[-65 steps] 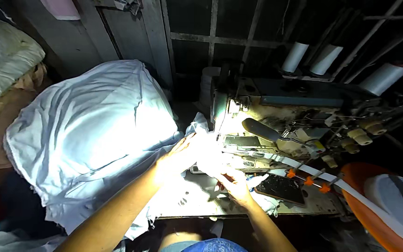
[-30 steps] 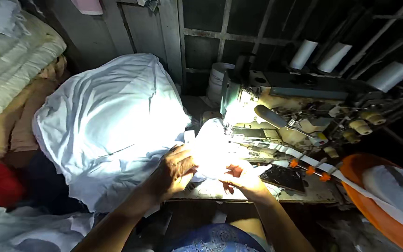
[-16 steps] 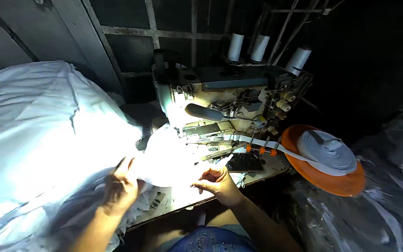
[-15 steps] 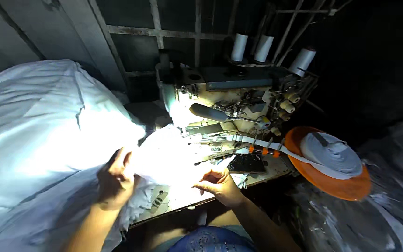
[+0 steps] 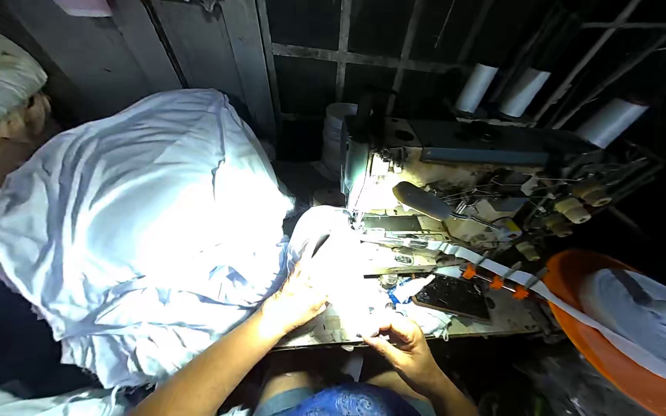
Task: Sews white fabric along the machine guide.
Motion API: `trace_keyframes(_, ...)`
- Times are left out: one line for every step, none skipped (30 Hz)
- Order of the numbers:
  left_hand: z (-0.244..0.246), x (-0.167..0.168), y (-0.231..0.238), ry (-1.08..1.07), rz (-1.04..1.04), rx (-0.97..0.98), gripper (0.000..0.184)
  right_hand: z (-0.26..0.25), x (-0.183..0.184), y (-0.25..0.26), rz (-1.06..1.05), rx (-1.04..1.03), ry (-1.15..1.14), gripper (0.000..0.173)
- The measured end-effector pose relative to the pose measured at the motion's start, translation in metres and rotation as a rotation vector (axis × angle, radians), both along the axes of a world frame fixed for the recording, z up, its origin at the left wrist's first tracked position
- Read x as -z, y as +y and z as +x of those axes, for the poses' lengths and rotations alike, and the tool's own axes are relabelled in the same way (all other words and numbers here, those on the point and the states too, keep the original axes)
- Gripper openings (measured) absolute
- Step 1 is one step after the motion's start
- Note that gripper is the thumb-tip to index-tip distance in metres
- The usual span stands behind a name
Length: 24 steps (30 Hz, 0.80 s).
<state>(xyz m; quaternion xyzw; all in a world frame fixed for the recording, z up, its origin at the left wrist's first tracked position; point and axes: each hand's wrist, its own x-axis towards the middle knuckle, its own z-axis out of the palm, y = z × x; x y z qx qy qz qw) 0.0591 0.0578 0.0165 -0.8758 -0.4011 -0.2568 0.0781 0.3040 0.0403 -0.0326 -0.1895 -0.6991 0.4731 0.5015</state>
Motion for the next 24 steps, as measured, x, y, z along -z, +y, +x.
trace_keyframes(0.004,-0.007,0.001,0.013,0.011,-0.029,0.028,0.000,0.004,-0.002,0.023,0.027,-0.005,0.004)
trace_keyframes(0.007,-0.011,0.000,0.016,0.028,-0.046,0.029,0.000,0.006,-0.003,0.043,0.060,-0.007,0.004)
trace_keyframes(0.009,-0.011,-0.001,0.022,0.044,-0.067,0.028,0.000,0.008,-0.002,0.064,0.086,-0.009,0.004)
trace_keyframes(0.009,-0.008,-0.003,0.028,0.059,-0.086,0.025,0.000,0.009,-0.001,0.082,0.108,-0.007,0.005)
trace_keyframes(0.008,-0.006,-0.006,0.031,0.060,-0.107,0.025,0.000,0.010,0.001,0.093,0.127,-0.004,0.005)
trace_keyframes(0.007,-0.007,-0.009,0.046,0.075,-0.135,0.024,-0.001,0.011,0.005,0.092,0.138,0.000,0.006)
trace_keyframes(0.006,-0.007,-0.009,0.062,0.122,-0.163,0.026,-0.002,0.012,0.009,0.078,0.143,0.000,0.006)
trace_keyframes(0.005,-0.009,-0.007,0.067,0.188,-0.179,0.028,-0.004,0.012,0.012,0.056,0.146,0.005,0.007)
trace_keyframes(0.004,-0.012,-0.004,0.051,0.240,-0.180,0.030,-0.007,0.012,0.017,0.033,0.145,0.018,0.007)
trace_keyframes(0.003,-0.015,-0.001,0.028,0.247,-0.174,0.030,-0.010,0.012,0.021,0.015,0.140,0.036,0.008)
trace_keyframes(0.003,-0.021,0.002,0.022,0.195,-0.173,0.030,-0.014,0.012,0.026,0.004,0.135,0.057,0.008)
trace_keyframes(0.004,-0.030,0.006,0.022,0.103,-0.173,0.028,-0.017,0.011,0.030,-0.002,0.136,0.084,0.009)
trace_keyframes(0.006,-0.038,0.013,0.044,0.029,-0.181,0.024,-0.021,0.010,0.035,-0.006,0.137,0.109,0.010)
trace_keyframes(0.008,-0.043,0.022,0.090,-0.004,-0.194,0.021,-0.024,0.008,0.041,-0.004,0.136,0.130,0.010)
trace_keyframes(0.008,-0.042,0.032,0.134,0.023,-0.201,0.019,-0.027,0.007,0.046,0.003,0.130,0.143,0.009)
trace_keyframes(0.006,-0.036,0.045,0.142,0.052,-0.192,0.020,-0.029,0.006,0.051,0.007,0.126,0.148,0.009)
trace_keyframes(0.002,-0.028,0.057,0.109,0.031,-0.174,0.022,-0.032,0.004,0.055,0.004,0.133,0.140,0.009)
trace_keyframes(0.000,-0.030,0.063,0.061,-0.047,-0.170,0.024,-0.034,0.001,0.060,-0.003,0.152,0.126,0.009)
trace_keyframes(-0.001,-0.035,0.068,0.003,-0.131,-0.194,0.024,-0.037,-0.001,0.064,-0.010,0.181,0.112,0.008)
trace_keyframes(0.000,-0.042,0.070,-0.070,-0.195,-0.245,0.024,-0.040,-0.004,0.069,-0.015,0.201,0.112,0.007)
trace_keyframes(0.002,-0.047,0.071,-0.084,-0.152,-0.278,0.021,-0.042,-0.005,0.074,-0.004,0.212,0.125,0.007)
trace_keyframes(0.004,-0.051,0.071,-0.064,-0.115,-0.274,0.019,-0.044,-0.004,0.080,0.016,0.221,0.144,0.007)
trace_keyframes(0.006,-0.053,0.068,-0.029,-0.083,-0.243,0.017,-0.046,-0.003,0.085,0.038,0.225,0.157,0.009)
trace_keyframes(0.009,-0.053,0.063,-0.012,-0.082,-0.197,0.017,-0.047,-0.003,0.090,0.054,0.228,0.158,0.010)
